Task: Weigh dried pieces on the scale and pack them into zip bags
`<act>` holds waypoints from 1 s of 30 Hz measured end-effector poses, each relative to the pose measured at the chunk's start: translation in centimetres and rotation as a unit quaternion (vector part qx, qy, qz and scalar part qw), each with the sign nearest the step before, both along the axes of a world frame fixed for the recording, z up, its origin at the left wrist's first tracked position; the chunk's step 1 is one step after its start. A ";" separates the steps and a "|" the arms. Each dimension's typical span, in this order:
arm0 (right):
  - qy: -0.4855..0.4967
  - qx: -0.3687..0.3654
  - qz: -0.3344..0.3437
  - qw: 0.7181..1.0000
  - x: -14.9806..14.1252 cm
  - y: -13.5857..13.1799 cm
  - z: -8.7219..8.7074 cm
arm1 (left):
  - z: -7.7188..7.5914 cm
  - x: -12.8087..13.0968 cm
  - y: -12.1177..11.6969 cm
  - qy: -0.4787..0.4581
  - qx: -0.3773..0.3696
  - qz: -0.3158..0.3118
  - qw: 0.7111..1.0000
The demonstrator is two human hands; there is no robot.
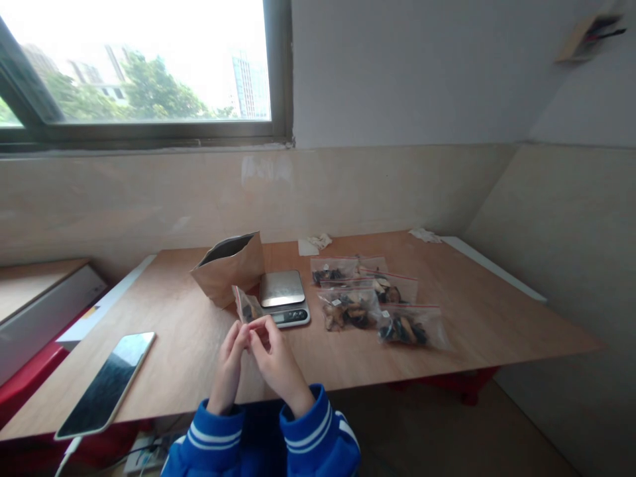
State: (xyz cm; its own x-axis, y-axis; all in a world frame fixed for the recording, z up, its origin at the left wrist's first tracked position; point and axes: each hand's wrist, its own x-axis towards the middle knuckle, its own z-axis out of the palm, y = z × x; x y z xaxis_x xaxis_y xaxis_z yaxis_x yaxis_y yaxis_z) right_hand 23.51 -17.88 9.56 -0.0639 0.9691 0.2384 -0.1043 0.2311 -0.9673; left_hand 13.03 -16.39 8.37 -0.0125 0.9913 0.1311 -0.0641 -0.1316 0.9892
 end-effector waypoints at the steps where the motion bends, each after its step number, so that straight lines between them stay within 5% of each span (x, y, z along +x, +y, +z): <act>1: 0.005 -0.002 -0.002 1.000 0.1 0.1 -0.2 | -0.1 0.1 0.0 0.006 -0.003 0.002 1.000; 7: 0.004 -0.026 -0.027 0.999 0.3 0.2 -1.3 | -0.5 0.7 0.0 0.028 0.003 0.033 0.999; 15: -0.122 0.028 -0.043 0.991 0.7 0.0 -1.2 | -0.5 1.3 -0.1 0.035 0.021 0.031 0.999; 19: -0.096 0.019 -0.091 0.991 0.5 0.3 -1.7 | -0.3 1.3 -0.3 0.053 0.041 0.007 0.998; 24: -0.023 -0.007 -0.275 0.961 3.0 0.7 -2.2 | 0.4 -0.9 0.2 0.075 0.051 0.119 0.989; 30: 0.062 -0.017 -0.232 0.971 2.9 -0.3 -0.6 | -1.6 -0.7 1.3 0.002 -0.003 0.089 0.996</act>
State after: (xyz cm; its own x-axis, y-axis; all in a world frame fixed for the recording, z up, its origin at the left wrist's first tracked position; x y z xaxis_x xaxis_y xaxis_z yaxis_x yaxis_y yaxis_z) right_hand 26.42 -18.19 9.01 0.4076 0.8943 0.1849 -0.1119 0.2499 -0.9618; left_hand 12.29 -15.09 6.79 -0.1873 0.9742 0.1258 -0.0355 -0.1347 0.9903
